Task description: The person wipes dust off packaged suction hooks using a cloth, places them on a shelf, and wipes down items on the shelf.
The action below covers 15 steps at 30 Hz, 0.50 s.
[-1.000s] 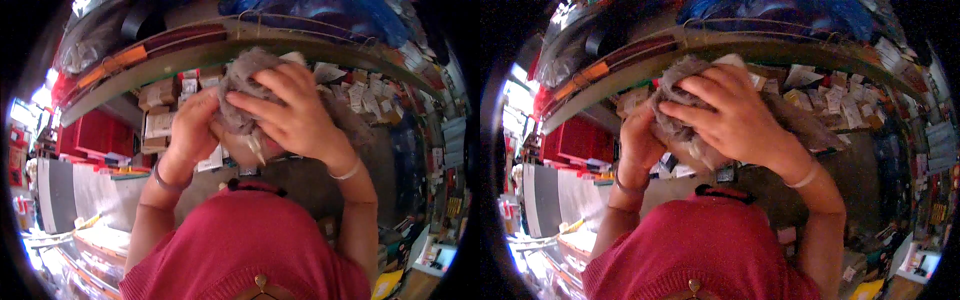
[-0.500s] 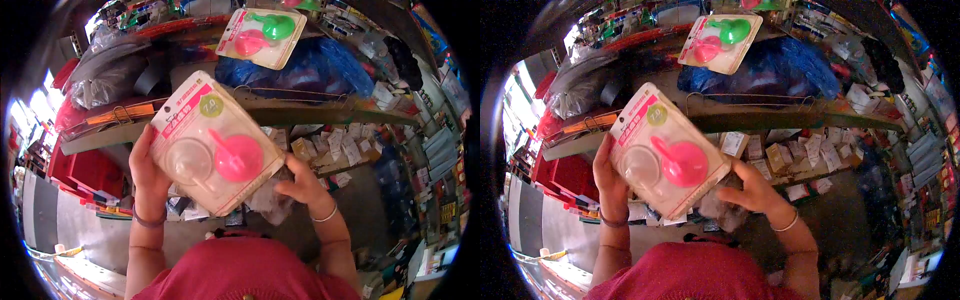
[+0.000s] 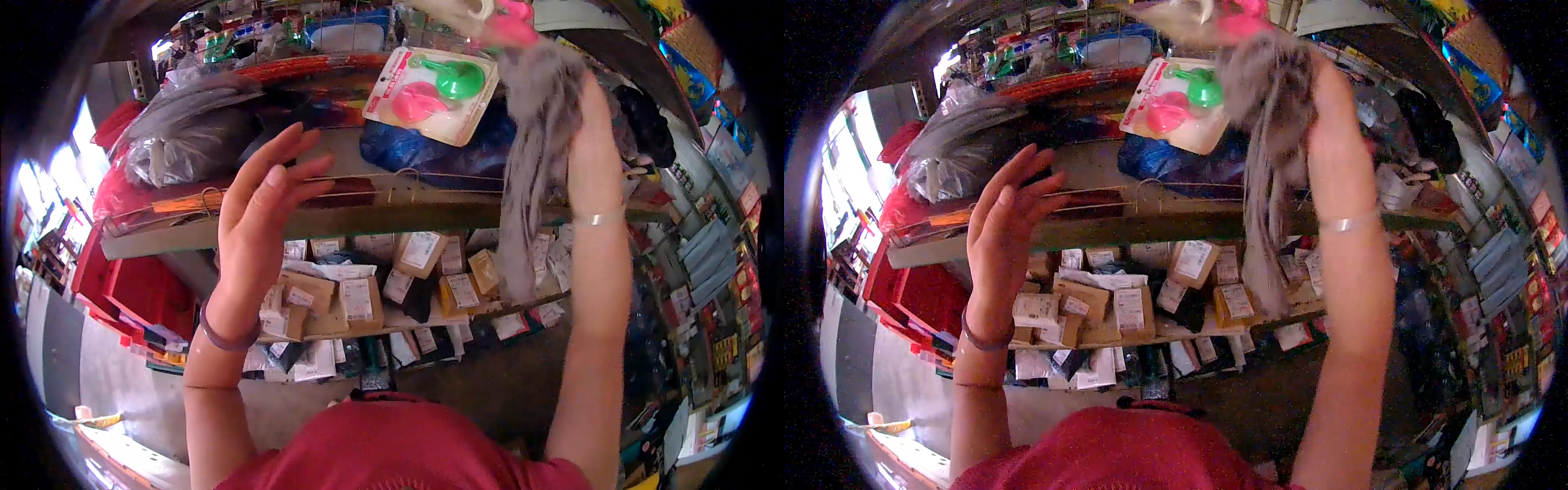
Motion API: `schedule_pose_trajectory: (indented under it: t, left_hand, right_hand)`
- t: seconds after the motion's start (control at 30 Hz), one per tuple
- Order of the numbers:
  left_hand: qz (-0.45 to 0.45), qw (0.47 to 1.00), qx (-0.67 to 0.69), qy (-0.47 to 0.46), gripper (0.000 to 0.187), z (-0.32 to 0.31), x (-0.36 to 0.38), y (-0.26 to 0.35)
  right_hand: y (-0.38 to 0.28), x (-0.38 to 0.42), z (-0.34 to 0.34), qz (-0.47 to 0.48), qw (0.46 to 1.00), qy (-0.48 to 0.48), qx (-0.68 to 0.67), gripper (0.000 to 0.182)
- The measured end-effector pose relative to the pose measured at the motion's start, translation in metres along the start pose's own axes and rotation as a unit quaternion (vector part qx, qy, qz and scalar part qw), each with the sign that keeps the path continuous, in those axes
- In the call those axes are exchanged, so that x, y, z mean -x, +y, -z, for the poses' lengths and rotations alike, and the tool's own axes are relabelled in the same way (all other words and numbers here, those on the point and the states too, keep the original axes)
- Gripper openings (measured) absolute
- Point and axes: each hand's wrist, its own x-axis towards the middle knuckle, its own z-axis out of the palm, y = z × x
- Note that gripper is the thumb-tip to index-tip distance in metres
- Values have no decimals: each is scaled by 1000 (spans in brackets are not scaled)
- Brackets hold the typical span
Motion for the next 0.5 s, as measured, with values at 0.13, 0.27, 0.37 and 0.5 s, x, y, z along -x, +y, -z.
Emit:
schedule_pose_trajectory:
  t: [0.13,0.27,0.37,0.5]
  left_hand:
    - [-24,989,-132,-63,38,23,6,10]
    - [-109,949,-269,-125,30,43,2,17]
    - [-159,886,-399,-175,29,58,-2,33]
    - [-116,847,-454,-251,34,82,-12,40]
  right_hand:
    - [-16,-73,-2,74,921,320,211,23]
    - [-26,-122,64,54,888,371,267,24]
    - [-32,-131,89,-38,860,361,358,33]
    - [-48,-118,56,-136,672,349,638,49]
